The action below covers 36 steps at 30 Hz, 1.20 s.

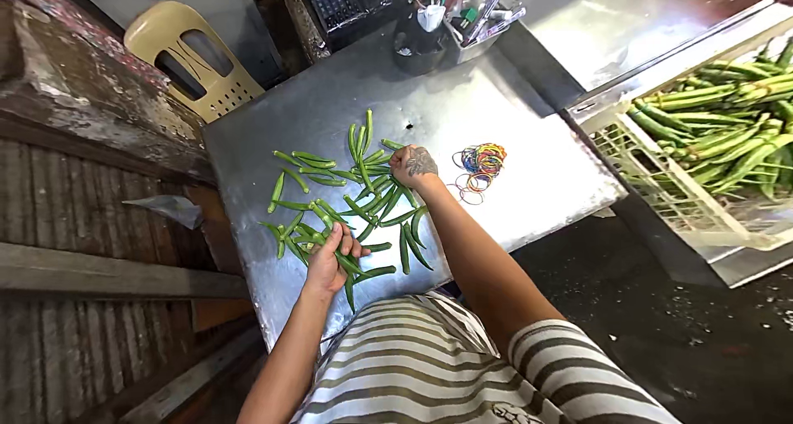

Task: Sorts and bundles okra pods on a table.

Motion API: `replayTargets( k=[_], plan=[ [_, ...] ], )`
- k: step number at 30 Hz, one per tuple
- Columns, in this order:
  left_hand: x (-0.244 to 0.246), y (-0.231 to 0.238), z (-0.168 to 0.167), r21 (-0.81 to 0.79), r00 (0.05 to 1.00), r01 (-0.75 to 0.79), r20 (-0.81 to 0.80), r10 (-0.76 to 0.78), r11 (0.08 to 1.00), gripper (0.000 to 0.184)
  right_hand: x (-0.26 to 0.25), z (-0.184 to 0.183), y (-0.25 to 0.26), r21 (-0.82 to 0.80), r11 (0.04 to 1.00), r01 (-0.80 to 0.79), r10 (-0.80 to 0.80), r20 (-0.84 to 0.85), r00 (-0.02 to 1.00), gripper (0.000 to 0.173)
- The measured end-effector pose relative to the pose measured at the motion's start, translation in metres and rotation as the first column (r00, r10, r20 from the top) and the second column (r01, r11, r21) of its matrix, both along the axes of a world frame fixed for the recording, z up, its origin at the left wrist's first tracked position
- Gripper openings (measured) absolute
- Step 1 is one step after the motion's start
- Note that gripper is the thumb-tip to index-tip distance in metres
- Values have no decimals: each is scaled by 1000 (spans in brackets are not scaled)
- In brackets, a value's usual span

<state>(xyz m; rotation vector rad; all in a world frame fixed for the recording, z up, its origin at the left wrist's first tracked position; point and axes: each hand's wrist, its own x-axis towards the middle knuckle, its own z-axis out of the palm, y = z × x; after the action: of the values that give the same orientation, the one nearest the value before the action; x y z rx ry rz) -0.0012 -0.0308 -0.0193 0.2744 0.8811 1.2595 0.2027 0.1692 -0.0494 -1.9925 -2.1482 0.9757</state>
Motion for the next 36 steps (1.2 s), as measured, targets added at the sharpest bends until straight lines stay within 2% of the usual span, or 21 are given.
replayTargets(
  k=[3,6,8,11,13,15,17,19,21,23,25,27,28,30,33,34,36],
  plan=[
    [-4,7,-3,-45,999,-40,-36,38,998,24,-12,-3,-4,63,992,-108,98,151,984,15],
    [-8,13,-6,-104,996,-39,-84,30,994,16,-4,-9,-13,159,975,-157,125,192,973,16],
    [-9,16,-6,-98,990,-43,-134,30,994,11,3,-2,-26,241,965,-104,81,105,991,15],
    [-5,21,-10,-27,980,-44,-197,38,999,9,0,27,-56,257,966,19,-6,-49,999,16],
    [2,26,-16,19,977,-60,-203,62,998,6,-9,42,-86,302,951,60,13,-232,973,18],
    [11,31,-20,67,976,-73,-199,85,995,13,-22,48,-119,363,931,46,103,-381,919,20],
    [20,35,-20,101,972,-108,-199,127,989,19,-36,41,-145,417,909,5,185,-416,891,22],
    [28,40,-17,115,967,-132,-205,154,985,15,-43,31,-161,468,883,-25,223,-373,901,20],
    [33,44,-14,117,955,-120,-259,147,986,9,-40,32,-165,427,901,-69,238,-355,904,20],
    [33,43,-10,133,942,-61,-321,101,989,8,-26,47,-158,307,947,-91,226,-441,869,23],
    [28,39,-2,159,890,81,-456,0,984,9,-9,67,-145,295,955,-2,178,-572,801,24],
    [24,33,8,166,772,294,-622,-131,941,14,8,89,-128,390,920,40,234,-629,741,32],
    [24,29,13,172,700,399,-691,-178,900,16,13,101,-122,435,900,8,296,-625,723,40],
    [31,22,24,190,574,552,-793,-205,812,22,11,114,-117,466,869,-165,426,-536,729,59],
    [36,12,32,206,465,651,-869,-170,731,38,-12,93,-136,312,831,-461,555,-400,729,82],
    [33,11,30,197,445,658,-880,-165,727,38,-13,85,-140,274,826,-493,564,-411,717,85],
    [28,13,30,96,377,650,-902,-210,753,44,-6,74,-142,261,876,-407,481,-554,679,78]
  ],
)
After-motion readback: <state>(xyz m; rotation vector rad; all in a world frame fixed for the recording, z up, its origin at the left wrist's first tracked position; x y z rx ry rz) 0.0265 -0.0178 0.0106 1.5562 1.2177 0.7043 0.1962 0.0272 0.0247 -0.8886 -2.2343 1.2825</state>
